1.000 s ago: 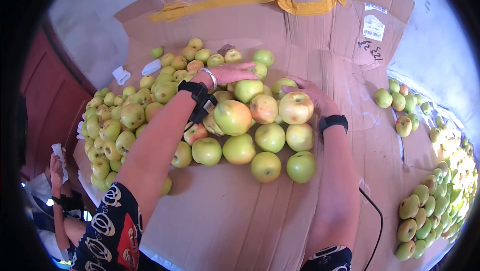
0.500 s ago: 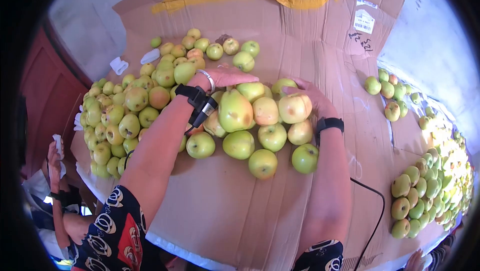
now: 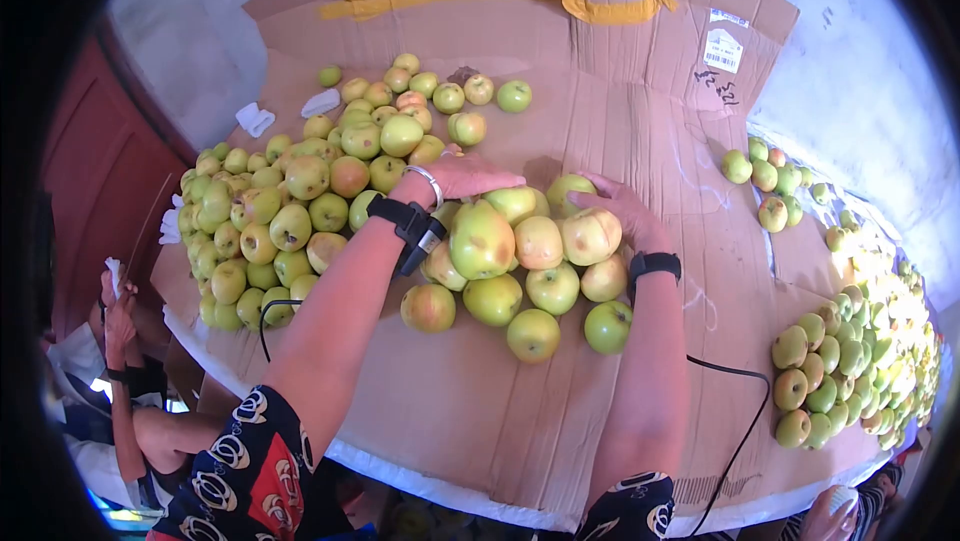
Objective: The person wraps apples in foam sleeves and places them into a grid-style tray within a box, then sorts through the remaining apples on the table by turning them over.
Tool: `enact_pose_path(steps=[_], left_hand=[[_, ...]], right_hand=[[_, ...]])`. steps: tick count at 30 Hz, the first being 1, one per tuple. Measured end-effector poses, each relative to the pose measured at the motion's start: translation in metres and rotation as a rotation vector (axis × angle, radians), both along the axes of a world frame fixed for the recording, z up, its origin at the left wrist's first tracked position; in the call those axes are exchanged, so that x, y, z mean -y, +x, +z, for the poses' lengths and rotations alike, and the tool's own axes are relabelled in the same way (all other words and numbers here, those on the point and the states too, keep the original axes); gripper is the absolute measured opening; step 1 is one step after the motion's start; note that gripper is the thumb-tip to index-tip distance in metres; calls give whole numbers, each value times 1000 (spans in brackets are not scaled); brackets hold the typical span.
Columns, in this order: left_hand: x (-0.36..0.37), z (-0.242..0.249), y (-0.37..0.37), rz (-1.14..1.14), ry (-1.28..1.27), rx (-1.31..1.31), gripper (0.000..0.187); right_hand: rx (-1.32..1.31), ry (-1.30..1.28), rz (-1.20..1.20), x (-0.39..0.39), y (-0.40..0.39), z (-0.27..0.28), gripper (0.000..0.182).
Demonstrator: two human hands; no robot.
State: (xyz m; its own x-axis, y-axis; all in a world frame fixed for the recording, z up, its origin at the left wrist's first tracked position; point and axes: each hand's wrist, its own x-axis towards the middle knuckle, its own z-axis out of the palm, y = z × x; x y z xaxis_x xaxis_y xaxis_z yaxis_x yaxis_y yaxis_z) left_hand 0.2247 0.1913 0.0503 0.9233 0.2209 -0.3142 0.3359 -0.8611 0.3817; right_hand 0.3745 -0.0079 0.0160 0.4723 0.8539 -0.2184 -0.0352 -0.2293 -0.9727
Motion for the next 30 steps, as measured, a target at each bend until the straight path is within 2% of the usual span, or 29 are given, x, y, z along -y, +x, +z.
enact_pose_path(steps=[7, 10, 14, 30], left_hand=[[20, 10, -21, 23, 5, -85, 70], [28, 7, -34, 6, 5, 35, 66], [32, 2, -38, -9, 20, 16, 62], [59, 6, -74, 52, -72, 39, 67]], right_hand=[[-3, 14, 39, 11, -10, -8, 52], [43, 17, 39, 15, -11, -15, 52], [70, 47, 35, 25, -23, -9, 52], [27, 65, -35, 54, -60, 4, 52]])
